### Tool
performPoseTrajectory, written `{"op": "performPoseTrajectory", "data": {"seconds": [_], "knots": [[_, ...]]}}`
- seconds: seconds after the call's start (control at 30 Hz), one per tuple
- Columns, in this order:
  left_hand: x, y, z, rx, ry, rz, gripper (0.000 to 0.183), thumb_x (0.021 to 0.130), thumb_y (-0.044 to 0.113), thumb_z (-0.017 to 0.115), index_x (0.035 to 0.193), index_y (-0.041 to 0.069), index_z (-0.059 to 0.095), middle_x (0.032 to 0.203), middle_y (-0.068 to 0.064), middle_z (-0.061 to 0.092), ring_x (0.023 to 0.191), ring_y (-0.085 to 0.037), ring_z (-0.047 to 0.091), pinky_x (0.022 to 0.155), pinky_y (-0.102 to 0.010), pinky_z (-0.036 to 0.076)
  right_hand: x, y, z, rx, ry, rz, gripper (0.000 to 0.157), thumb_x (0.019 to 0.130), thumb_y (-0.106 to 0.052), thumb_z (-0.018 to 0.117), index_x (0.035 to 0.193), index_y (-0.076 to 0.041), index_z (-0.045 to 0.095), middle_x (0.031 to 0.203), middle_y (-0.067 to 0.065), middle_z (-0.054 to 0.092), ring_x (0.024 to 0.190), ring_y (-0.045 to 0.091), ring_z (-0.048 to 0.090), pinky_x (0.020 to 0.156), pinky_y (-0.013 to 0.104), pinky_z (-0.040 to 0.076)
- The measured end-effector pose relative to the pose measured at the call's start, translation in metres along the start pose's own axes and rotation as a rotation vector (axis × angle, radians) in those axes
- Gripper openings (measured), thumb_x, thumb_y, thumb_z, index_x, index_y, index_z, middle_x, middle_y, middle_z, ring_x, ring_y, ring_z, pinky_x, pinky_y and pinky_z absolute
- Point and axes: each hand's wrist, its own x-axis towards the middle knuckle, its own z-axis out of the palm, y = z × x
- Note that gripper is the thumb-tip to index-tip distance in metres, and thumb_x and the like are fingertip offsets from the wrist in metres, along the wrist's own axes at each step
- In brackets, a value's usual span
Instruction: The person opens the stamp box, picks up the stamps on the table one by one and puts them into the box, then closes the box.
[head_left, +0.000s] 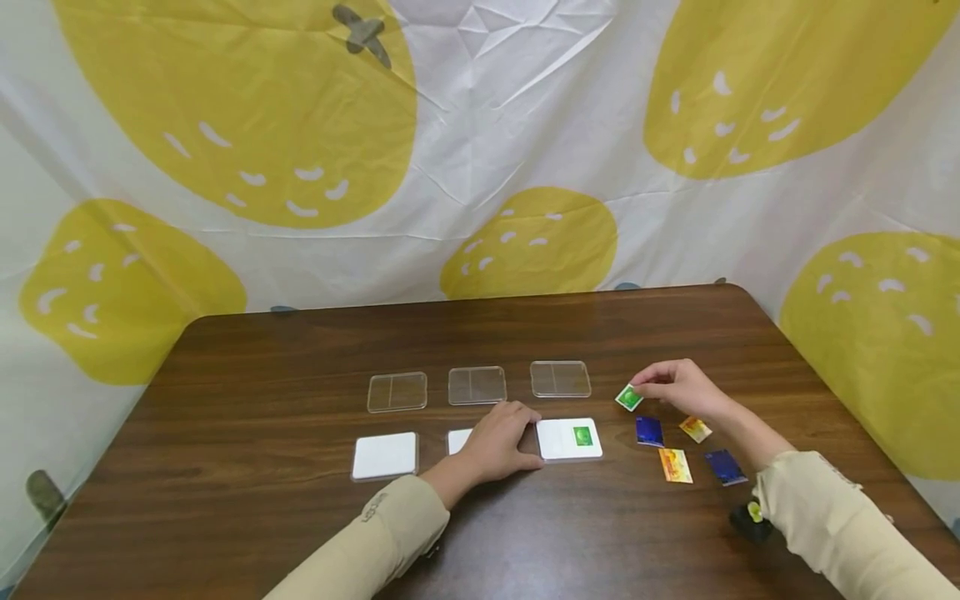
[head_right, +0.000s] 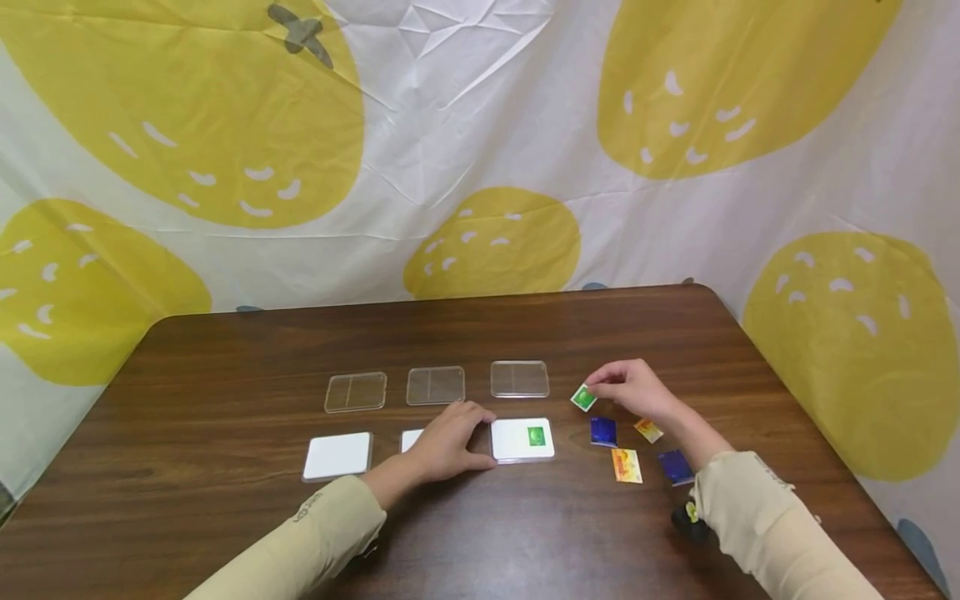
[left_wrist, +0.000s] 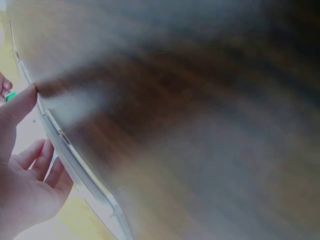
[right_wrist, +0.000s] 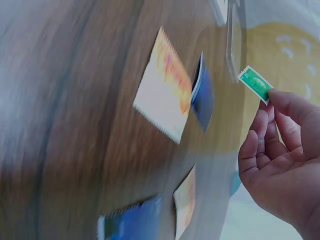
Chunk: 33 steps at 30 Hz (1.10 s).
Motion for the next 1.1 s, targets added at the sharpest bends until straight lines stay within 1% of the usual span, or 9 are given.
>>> {"op": "performPoseTrajectory", "data": {"seconds": [0.07, 0.3, 0.57, 0.73, 0.83, 0.97, 1.03, 1.1], "knots": [[0.0, 0.0, 0.0, 0.001, 0.001, 0.0, 0.054, 0.071, 0.033, 0.076, 0.113, 0.006, 0.058, 0.107, -0.004, 0.059, 0.104, -0.019, 0.051, 0.097, -0.03, 0.037, 0.0, -0.005, 0.004, 0.02, -0.013, -0.004, 0.025, 0.084, -0.018, 0.063, 0.095, 0.005, 0.065, 0.084, 0.005, 0.062, 0.073, 0.012, 0.051, 0.062, 0.026, 0.043], [0.001, 0.0, 0.0, 0.002, 0.002, -0.006, 0.054, 0.07, 0.033, 0.076, 0.113, 0.006, 0.058, 0.107, -0.003, 0.058, 0.103, -0.019, 0.05, 0.093, -0.029, 0.039, 0.003, -0.018, 0.016, 0.077, -0.074, -0.041, 0.022, 0.084, -0.014, 0.063, 0.093, 0.006, 0.065, 0.086, 0.009, 0.064, 0.078, 0.013, 0.054, 0.07, 0.028, 0.048], [0.0, 0.0, 0.001, 0.001, 0.007, -0.012, 0.054, 0.07, 0.033, 0.076, 0.113, 0.006, 0.058, 0.107, -0.003, 0.058, 0.103, -0.019, 0.05, 0.092, -0.029, 0.04, 0.008, -0.026, 0.035, 0.075, -0.128, -0.125, 0.016, 0.083, -0.012, 0.063, 0.091, 0.003, 0.066, 0.084, 0.009, 0.066, 0.075, 0.011, 0.055, 0.067, 0.029, 0.047], [0.001, 0.0, 0.001, 0.0, 0.005, -0.015, 0.054, 0.07, 0.033, 0.076, 0.113, 0.006, 0.058, 0.107, -0.003, 0.058, 0.102, -0.019, 0.05, 0.09, -0.028, 0.041, 0.009, -0.034, 0.047, 0.088, -0.164, -0.093, 0.017, 0.083, -0.015, 0.064, 0.091, 0.0, 0.067, 0.086, 0.008, 0.066, 0.076, 0.012, 0.055, 0.068, 0.031, 0.046], [0.002, 0.0, 0.001, 0.005, 0.004, -0.011, 0.054, 0.07, 0.034, 0.076, 0.113, 0.006, 0.058, 0.107, -0.003, 0.058, 0.101, -0.019, 0.05, 0.089, -0.028, 0.041, 0.01, -0.038, 0.053, 0.093, -0.199, -0.078, 0.017, 0.083, -0.015, 0.064, 0.091, 0.0, 0.068, 0.085, 0.007, 0.066, 0.073, 0.011, 0.053, 0.065, 0.029, 0.045], [0.002, 0.001, 0.001, 0.013, 0.002, -0.005, 0.054, 0.07, 0.034, 0.075, 0.113, 0.006, 0.058, 0.106, -0.003, 0.058, 0.1, -0.018, 0.05, 0.087, -0.027, 0.042, 0.014, -0.04, 0.06, 0.09, -0.262, -0.111, 0.016, 0.083, -0.012, 0.063, 0.09, 0.002, 0.067, 0.082, 0.005, 0.065, 0.066, 0.007, 0.049, 0.057, 0.024, 0.042], [0.002, 0.001, 0.001, 0.013, 0.0, -0.006, 0.054, 0.07, 0.034, 0.075, 0.113, 0.006, 0.058, 0.106, -0.003, 0.058, 0.1, -0.018, 0.05, 0.087, -0.027, 0.042, 0.016, -0.04, 0.063, 0.097, -0.29, -0.134, 0.015, 0.082, -0.009, 0.063, 0.09, 0.004, 0.067, 0.082, 0.005, 0.065, 0.065, 0.006, 0.049, 0.057, 0.023, 0.043], [0.002, 0.001, 0.001, 0.011, -0.002, -0.009, 0.054, 0.07, 0.034, 0.076, 0.113, 0.006, 0.058, 0.106, -0.003, 0.058, 0.1, -0.018, 0.05, 0.086, -0.027, 0.042, 0.017, -0.041, 0.065, 0.111, -0.307, -0.139, 0.015, 0.082, -0.007, 0.063, 0.089, 0.005, 0.066, 0.081, 0.005, 0.065, 0.067, 0.006, 0.05, 0.06, 0.023, 0.044]]}}
